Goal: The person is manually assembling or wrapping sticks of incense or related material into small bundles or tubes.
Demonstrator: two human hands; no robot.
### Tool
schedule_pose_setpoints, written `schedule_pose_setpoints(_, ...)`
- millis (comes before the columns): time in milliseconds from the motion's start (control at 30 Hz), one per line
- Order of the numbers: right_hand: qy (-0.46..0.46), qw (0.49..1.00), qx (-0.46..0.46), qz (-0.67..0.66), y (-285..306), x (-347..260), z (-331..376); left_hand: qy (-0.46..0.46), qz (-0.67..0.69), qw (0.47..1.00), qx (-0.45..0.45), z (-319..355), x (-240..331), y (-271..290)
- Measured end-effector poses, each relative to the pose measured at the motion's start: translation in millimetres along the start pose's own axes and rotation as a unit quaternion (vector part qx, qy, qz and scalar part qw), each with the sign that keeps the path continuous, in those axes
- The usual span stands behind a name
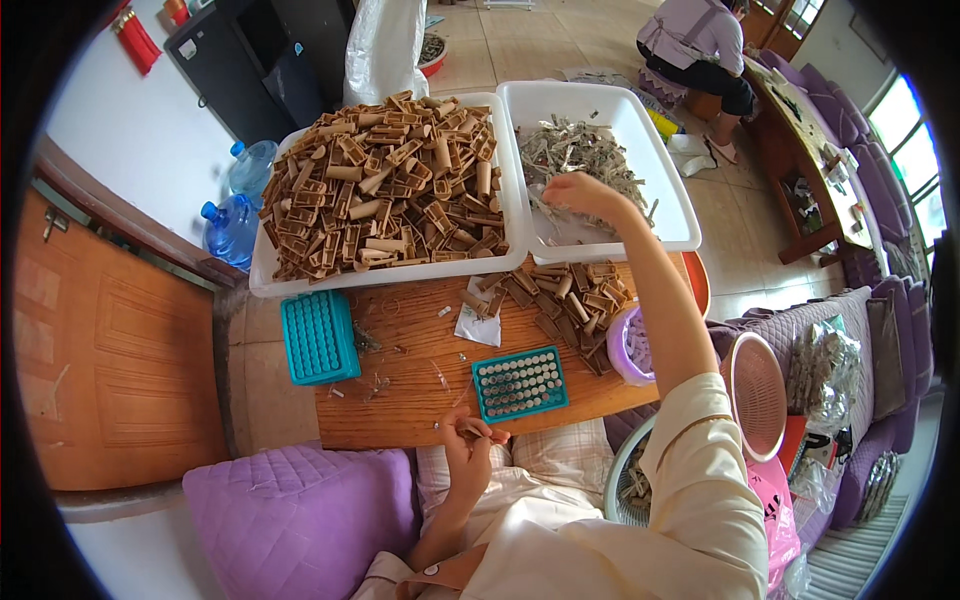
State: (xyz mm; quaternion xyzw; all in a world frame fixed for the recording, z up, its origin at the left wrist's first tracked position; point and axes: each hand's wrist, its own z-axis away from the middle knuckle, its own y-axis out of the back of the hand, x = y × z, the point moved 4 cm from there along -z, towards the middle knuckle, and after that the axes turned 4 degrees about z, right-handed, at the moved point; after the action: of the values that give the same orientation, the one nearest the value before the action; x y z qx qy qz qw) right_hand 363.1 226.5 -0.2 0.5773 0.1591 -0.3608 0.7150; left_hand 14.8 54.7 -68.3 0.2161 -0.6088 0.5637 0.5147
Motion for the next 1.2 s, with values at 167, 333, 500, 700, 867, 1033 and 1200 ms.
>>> schedule_pose_setpoints(167,0.091,0.979,0.163,-0.078,38,-17,30,-0.048,-0.071,0.995,-0.052,4,1,-9)
schedule_pose_setpoints(333,0.203,0.812,0.095,-0.539,32,-54,69,-0.028,-0.052,0.996,-0.061,12,4,-10)
schedule_pose_setpoints(500,0.129,0.733,0.053,-0.666,-6,-68,115,-0.170,-0.201,0.960,-0.096,22,33,-21)
schedule_pose_setpoints(700,0.204,0.901,0.097,-0.369,-78,-113,192,-0.195,-0.064,0.976,-0.078,19,44,-15)
schedule_pose_setpoints(867,0.380,0.894,0.229,-0.067,-120,-186,268,-0.227,0.037,0.973,-0.026,26,80,-5)
schedule_pose_setpoints(1033,0.438,0.842,0.310,0.051,-148,-195,279,-0.213,0.015,0.977,-0.025,27,115,1)
schedule_pose_setpoints(1200,0.424,0.852,0.292,0.099,-148,-195,281,-0.124,0.004,0.992,-0.038,19,117,4)
